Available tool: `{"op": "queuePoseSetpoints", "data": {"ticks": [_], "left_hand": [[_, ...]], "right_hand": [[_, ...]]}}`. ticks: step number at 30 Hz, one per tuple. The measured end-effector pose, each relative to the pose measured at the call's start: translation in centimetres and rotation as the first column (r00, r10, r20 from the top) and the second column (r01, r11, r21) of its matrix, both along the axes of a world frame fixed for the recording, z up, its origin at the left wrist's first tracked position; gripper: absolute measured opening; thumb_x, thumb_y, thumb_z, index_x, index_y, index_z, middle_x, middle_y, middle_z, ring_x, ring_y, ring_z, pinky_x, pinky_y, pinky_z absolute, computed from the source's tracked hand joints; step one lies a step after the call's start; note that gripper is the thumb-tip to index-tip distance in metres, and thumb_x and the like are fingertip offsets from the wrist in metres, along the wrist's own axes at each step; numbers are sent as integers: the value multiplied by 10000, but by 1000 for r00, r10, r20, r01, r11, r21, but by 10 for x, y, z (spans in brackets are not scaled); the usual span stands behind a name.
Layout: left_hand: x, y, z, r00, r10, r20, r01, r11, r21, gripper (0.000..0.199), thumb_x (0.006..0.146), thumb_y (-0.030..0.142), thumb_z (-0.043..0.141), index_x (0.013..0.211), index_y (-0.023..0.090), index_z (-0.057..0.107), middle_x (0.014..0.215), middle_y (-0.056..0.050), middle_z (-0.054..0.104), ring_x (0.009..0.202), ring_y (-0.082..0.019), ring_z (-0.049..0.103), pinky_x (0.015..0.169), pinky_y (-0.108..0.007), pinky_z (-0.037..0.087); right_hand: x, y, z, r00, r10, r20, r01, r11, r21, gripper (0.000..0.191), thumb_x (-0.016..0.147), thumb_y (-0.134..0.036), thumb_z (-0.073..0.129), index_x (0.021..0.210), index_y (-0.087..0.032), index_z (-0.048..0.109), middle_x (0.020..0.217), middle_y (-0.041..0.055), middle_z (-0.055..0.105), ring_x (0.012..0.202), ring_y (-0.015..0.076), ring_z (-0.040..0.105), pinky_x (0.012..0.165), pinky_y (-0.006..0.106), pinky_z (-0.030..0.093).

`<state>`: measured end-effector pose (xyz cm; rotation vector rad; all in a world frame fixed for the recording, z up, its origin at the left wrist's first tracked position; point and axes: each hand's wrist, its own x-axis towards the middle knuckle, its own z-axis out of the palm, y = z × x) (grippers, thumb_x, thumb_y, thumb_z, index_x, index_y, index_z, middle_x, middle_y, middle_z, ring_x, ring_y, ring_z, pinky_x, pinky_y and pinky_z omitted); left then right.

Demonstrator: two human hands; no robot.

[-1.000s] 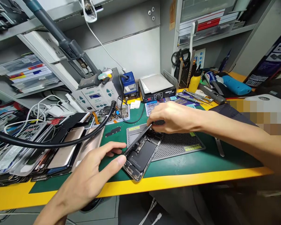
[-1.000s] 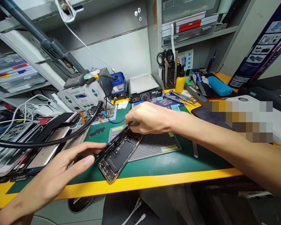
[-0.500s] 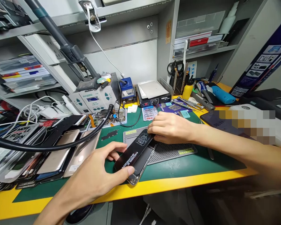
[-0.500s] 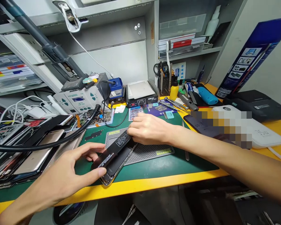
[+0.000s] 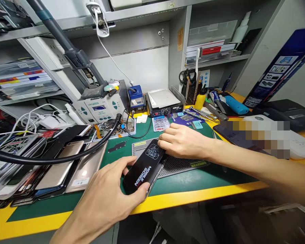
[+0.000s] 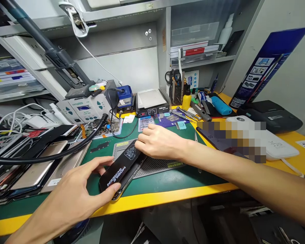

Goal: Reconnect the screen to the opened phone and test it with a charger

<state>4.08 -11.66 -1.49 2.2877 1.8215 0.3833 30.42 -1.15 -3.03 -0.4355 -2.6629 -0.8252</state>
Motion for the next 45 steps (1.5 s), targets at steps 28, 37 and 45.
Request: {"op": "queuePoseSetpoints", "data": {"ticks": [28, 37, 45], "left_hand": [[75, 0, -5, 988, 111, -108, -87, 975, 204, 662, 848, 379, 598, 1447, 147, 439, 1299, -159, 654, 1143, -338, 635, 928, -486, 544], [86, 17, 6, 971, 207, -118, -210, 978, -16, 808, 784, 378, 584, 1509, 109, 350, 1291, -205, 656, 1177, -382, 638, 935, -475, 499], [87, 20, 4, 968, 216, -131, -218, 976, -4, 819, 759, 372, 577, 1487, 63, 361, 1182, -235, 683, 1128, -391, 663, 886, -469, 513]], "right_hand": [[-3, 4, -3, 998, -37, -40, 32, 992, -123, 187, 983, -147, 457, 873, -156, 608, 891, 70, 674, 705, 169, 538, 656, 321, 383], [-1, 5, -5, 997, 13, -80, -21, 994, -107, 172, 987, -147, 461, 921, -131, 619, 895, 88, 677, 746, 173, 572, 658, 313, 406], [-1, 2, -5, 993, 19, -120, -34, 992, -125, 185, 997, -126, 456, 916, -126, 622, 912, 93, 690, 761, 171, 595, 686, 314, 445]]}}
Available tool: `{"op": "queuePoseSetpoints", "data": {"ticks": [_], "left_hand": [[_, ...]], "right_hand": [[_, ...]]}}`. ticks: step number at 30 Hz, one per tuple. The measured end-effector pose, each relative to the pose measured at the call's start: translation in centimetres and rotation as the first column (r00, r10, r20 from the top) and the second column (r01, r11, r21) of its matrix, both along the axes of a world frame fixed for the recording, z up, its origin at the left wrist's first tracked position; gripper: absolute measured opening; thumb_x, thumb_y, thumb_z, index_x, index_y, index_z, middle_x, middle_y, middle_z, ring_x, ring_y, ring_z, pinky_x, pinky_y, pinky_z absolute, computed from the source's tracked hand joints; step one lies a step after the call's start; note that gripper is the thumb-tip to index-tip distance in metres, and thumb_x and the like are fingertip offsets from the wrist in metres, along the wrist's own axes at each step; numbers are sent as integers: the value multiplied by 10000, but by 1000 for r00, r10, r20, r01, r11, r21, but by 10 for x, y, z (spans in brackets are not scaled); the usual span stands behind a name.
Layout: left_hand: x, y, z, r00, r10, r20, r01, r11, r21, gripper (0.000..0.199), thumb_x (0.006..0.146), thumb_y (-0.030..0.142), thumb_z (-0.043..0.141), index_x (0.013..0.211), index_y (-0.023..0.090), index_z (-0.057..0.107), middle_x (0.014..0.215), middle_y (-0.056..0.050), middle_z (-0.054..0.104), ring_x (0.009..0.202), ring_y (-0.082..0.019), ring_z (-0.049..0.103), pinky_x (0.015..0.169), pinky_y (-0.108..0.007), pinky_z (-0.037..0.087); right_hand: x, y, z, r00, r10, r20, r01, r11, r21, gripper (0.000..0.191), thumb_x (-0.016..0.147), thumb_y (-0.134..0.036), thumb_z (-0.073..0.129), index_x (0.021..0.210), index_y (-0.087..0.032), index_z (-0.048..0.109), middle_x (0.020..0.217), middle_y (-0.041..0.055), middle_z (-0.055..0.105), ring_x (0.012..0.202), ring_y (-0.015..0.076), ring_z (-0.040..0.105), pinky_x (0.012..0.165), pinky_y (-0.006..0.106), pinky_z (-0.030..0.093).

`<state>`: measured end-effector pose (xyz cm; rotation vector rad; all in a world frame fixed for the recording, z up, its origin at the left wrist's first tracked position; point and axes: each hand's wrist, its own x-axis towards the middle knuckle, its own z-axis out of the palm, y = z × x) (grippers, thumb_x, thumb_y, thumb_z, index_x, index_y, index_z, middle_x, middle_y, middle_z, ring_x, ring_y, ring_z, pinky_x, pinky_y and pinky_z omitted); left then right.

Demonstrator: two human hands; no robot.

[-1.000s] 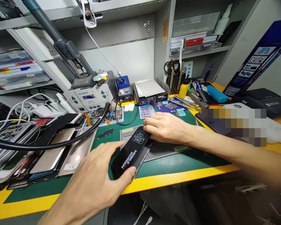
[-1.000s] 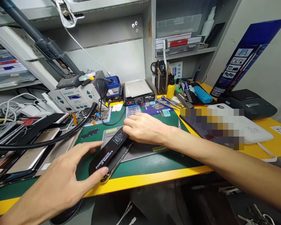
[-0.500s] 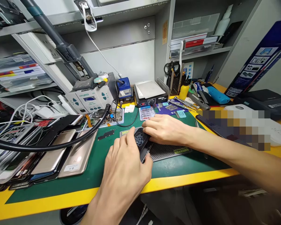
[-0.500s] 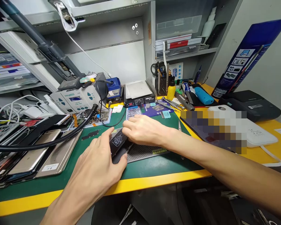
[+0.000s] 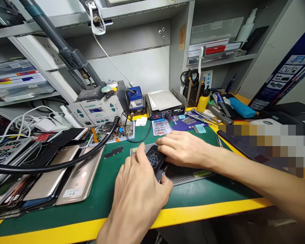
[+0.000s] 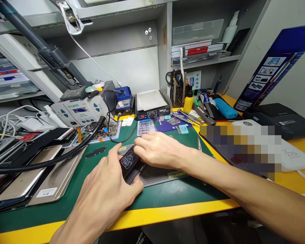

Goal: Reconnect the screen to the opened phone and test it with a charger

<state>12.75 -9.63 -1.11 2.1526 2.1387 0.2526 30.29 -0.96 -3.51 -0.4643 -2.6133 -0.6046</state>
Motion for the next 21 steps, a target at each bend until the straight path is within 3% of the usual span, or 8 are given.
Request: {"op": "queuePoseSetpoints", "data": {"ticks": [6, 21], "left_hand": [[1, 0, 0, 1000, -10, -18, 10, 1000, 4, 781, 752, 344, 556, 1455, 45, 394, 1049, -212, 691, 1052, -391, 675, 839, -475, 526], [1, 6, -5, 998, -45, -45, 47, 998, 41, 736, 700, 300, 560, 1383, 42, 469, 979, -213, 705, 925, -388, 695, 740, -465, 539]], "right_hand": [[1, 0, -1, 1000, -11, -10, 11, 1000, 5, 177, 998, -121, 460, 938, -125, 626, 971, 109, 697, 761, 164, 594, 685, 310, 446], [3, -1, 1, 999, 15, -37, -16, 1000, -23, 122, 989, -138, 513, 926, -119, 616, 1096, 157, 712, 856, 191, 658, 718, 325, 517]]}}
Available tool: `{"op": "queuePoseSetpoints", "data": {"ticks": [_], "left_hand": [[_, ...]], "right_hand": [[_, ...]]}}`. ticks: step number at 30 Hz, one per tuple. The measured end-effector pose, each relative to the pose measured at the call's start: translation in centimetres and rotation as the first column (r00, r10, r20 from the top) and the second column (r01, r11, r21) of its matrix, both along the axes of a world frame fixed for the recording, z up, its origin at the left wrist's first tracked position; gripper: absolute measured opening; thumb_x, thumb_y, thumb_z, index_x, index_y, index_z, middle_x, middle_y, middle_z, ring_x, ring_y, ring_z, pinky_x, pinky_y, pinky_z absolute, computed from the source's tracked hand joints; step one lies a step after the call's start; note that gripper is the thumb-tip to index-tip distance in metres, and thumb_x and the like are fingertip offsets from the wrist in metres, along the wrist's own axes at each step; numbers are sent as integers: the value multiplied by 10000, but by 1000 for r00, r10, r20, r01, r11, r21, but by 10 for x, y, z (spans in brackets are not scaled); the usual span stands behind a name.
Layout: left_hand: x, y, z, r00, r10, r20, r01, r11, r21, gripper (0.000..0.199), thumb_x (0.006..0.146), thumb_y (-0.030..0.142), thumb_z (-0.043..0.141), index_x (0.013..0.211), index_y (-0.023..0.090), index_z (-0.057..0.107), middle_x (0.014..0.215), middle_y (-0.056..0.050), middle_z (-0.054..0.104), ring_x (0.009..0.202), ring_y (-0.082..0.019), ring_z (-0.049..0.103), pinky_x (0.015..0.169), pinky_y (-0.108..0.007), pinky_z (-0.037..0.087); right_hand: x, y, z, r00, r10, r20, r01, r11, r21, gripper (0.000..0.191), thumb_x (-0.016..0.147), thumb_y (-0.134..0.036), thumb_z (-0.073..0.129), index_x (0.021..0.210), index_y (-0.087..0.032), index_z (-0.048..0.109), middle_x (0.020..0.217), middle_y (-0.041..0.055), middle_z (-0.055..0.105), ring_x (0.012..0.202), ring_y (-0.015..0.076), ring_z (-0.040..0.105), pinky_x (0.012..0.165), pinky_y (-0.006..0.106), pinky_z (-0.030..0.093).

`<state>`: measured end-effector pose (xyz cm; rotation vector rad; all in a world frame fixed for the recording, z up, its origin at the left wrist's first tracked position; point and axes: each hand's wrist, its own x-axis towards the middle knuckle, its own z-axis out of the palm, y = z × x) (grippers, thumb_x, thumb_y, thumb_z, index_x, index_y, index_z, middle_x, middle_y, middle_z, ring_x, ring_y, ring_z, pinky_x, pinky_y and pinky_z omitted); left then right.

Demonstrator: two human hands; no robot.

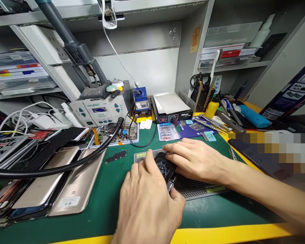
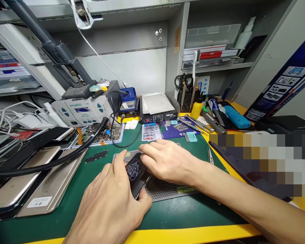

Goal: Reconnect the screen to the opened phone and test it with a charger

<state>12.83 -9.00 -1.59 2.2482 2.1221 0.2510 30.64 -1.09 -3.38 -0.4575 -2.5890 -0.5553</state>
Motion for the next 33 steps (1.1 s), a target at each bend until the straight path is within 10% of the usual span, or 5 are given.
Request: {"op": "queuePoseSetpoints", "data": {"ticks": [33], "left_hand": [[0, -3, 4, 1000, 3, -7, -3, 997, -73, 662, 716, 310, 540, 1329, 63, 502, 947, -197, 683, 919, -396, 681, 742, -485, 537]], "right_hand": [[-2, 0, -2, 999, -34, -27, 34, 999, -9, 172, 967, -113, 465, 951, -122, 635, 1089, 163, 704, 836, 194, 649, 707, 326, 543]]}}
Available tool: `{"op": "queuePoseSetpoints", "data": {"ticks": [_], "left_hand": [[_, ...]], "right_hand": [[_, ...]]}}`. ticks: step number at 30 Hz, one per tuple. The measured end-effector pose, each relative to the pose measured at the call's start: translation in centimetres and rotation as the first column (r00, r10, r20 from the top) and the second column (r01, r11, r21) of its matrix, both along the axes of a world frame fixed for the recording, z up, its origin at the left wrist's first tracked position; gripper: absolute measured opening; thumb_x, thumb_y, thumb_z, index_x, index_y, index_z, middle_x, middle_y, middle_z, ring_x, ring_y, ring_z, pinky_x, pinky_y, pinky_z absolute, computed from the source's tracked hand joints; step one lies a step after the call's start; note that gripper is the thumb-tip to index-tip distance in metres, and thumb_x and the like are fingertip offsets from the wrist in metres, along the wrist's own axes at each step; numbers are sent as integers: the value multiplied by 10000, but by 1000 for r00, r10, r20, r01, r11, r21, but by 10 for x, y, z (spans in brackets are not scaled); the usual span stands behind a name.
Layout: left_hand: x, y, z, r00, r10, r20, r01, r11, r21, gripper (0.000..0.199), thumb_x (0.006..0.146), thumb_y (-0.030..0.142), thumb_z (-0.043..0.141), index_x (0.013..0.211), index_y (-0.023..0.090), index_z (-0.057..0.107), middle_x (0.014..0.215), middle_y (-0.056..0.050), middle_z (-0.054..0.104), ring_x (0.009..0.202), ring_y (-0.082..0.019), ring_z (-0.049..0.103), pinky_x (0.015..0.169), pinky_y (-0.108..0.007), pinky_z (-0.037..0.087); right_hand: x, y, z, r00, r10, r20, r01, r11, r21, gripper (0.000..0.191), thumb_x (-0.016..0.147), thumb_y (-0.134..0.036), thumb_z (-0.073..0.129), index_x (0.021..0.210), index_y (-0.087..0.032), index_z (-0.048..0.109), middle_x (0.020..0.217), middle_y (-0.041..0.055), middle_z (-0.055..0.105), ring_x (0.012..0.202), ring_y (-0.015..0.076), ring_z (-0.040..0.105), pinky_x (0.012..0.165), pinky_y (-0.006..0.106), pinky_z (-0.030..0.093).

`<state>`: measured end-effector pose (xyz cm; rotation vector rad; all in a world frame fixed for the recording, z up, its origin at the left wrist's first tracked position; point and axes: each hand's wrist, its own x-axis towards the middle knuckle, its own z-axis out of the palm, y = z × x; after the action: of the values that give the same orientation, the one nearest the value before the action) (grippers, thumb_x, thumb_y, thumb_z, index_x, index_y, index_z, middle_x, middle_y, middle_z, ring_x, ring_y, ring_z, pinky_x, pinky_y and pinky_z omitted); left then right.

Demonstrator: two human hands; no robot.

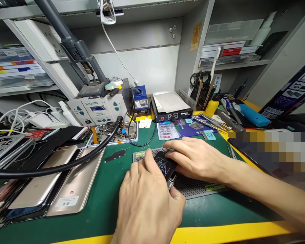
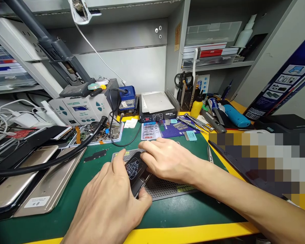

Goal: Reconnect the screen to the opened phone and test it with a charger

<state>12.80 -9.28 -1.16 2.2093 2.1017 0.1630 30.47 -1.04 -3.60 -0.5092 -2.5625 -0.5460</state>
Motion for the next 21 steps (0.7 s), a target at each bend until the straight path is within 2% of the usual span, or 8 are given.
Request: {"op": "queuePoseSetpoints", "data": {"ticks": [5, 12, 21], "left_hand": [[1, 2, -1, 1000, 10, 1, -10, 1000, -9, 706, 715, 327, 541, 1362, 54, 466, 969, -204, 680, 940, -395, 677, 762, -480, 530], [3, 1, 3, 997, 80, 12, -79, 994, -73, 696, 707, 309, 592, 1362, 104, 475, 1010, -168, 671, 1023, -360, 659, 863, -446, 515], [4, 3, 5, 997, 81, 19, -78, 992, -98, 719, 722, 309, 605, 1392, 101, 449, 1030, -168, 660, 1042, -365, 646, 885, -454, 505]], "right_hand": [[-1, 0, 2, 1000, 3, -4, -3, 1000, 9, 186, 956, -105, 475, 933, -106, 659, 1078, 158, 712, 813, 200, 649, 694, 327, 548], [-2, -1, 2, 1000, 11, -19, -11, 1000, 1, 185, 942, -93, 495, 917, -85, 678, 1060, 159, 717, 794, 220, 664, 666, 338, 558], [-2, -1, 3, 1000, 13, -16, -13, 1000, -11, 200, 944, -90, 481, 918, -79, 679, 1057, 172, 717, 818, 231, 678, 675, 351, 570]]}}
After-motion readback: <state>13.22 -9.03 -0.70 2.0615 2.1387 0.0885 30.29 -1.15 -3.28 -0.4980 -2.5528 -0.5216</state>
